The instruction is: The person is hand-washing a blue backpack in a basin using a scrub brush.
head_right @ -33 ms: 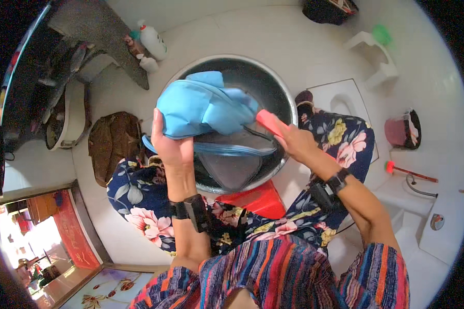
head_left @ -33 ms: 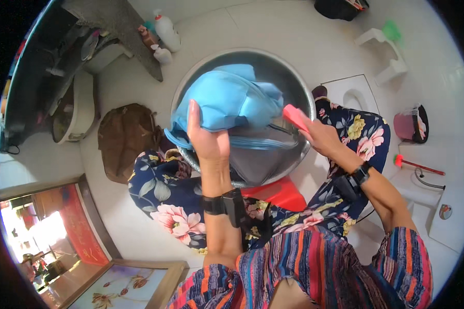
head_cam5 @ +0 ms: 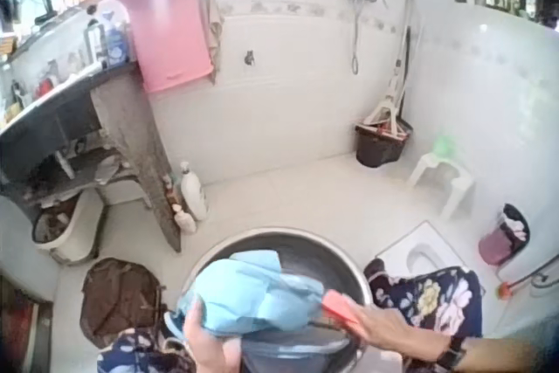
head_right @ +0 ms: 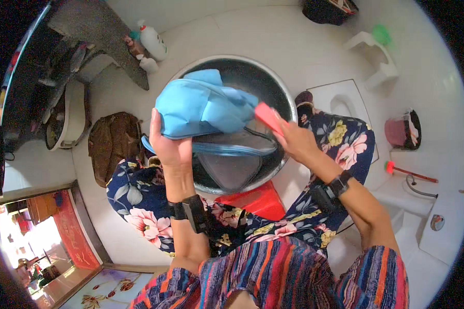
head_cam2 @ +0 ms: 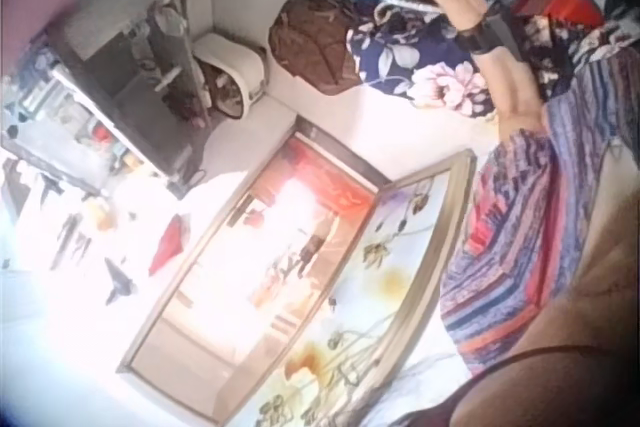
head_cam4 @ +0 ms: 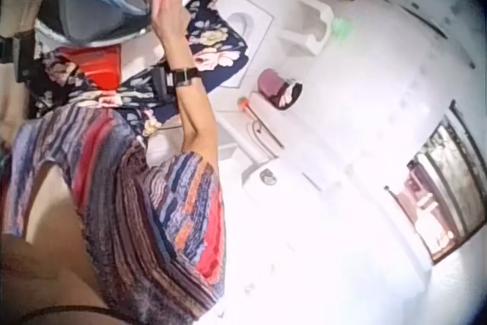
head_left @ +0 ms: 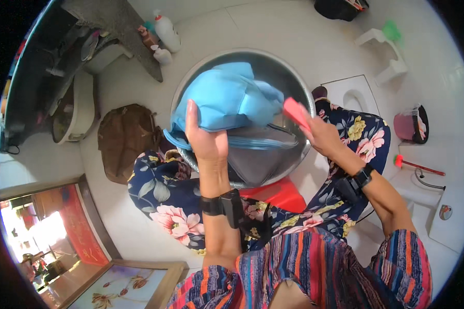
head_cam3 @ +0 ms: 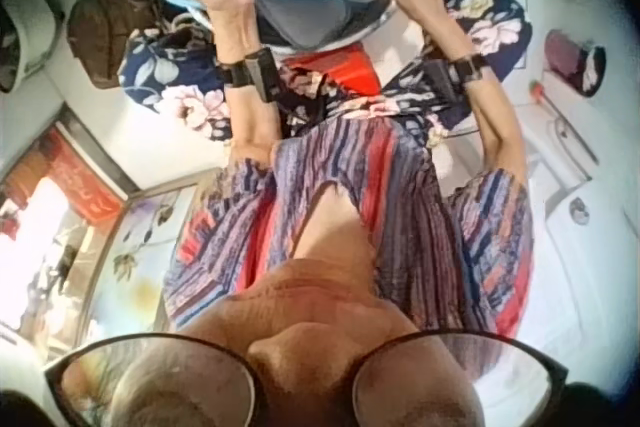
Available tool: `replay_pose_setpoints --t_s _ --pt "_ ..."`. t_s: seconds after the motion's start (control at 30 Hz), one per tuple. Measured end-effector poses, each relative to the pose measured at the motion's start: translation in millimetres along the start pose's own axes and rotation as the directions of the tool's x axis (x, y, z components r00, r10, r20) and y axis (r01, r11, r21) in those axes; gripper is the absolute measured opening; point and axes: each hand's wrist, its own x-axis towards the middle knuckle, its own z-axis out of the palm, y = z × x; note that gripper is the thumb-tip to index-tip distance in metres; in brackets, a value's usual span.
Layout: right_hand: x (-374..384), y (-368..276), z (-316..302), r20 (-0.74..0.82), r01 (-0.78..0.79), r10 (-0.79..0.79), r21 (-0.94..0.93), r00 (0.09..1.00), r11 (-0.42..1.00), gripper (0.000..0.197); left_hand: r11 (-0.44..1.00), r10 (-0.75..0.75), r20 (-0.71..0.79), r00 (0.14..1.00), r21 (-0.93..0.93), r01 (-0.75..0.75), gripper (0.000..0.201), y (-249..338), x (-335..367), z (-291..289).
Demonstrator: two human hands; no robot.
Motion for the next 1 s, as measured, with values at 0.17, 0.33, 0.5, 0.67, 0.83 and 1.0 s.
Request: replay_pose_setpoints --t_s 0.17,0.33,0.5,0.67,0.83,1.0 --pt "66.8 -99.3 -41.2 -0.443 0.339 -0.295 0.022 0.847 0.941 0.060 0.998 0.037 0.019 0.999 0.046 -0.038 0.035 -4.0 -1.5 -5.8" --pt "44.6 -69.1 18.5 -0.299 0.314 -0.284 0.057 0.911 0.948 0.062 0.992 0.080 0.022 0.997 0.100 -0.082 0.034 -6.9 0.5 -11.2" --pt "0.0 17.6 57.5 -0.038 -0.374 0.407 0.323 0.913 0.869 0.056 0.997 -0.063 0.058 0.996 -0.032 0.064 0.033 -6.0 -7.3 5.5" --pt "2.7 1.0 18.4 -0.243 -0.128 0.494 0.788 0.835 0.603 0.057 0.952 -0.256 0.147 0.955 -0.136 0.276 0.036 -27.1 -39.2 28.7" --pt "10.0 -23.2 -1.6 -0.386 0.095 0.365 0.786 0.847 0.611 0.064 0.859 -0.336 0.222 0.915 -0.326 0.394 0.036 -19.5 -43.7 39.2" --pt "30.9 -50.7 2.2 -0.466 0.165 0.181 0.608 0.866 0.777 0.069 0.726 -0.149 0.258 0.955 -0.627 0.282 0.041 19.1 -7.3 -3.1"
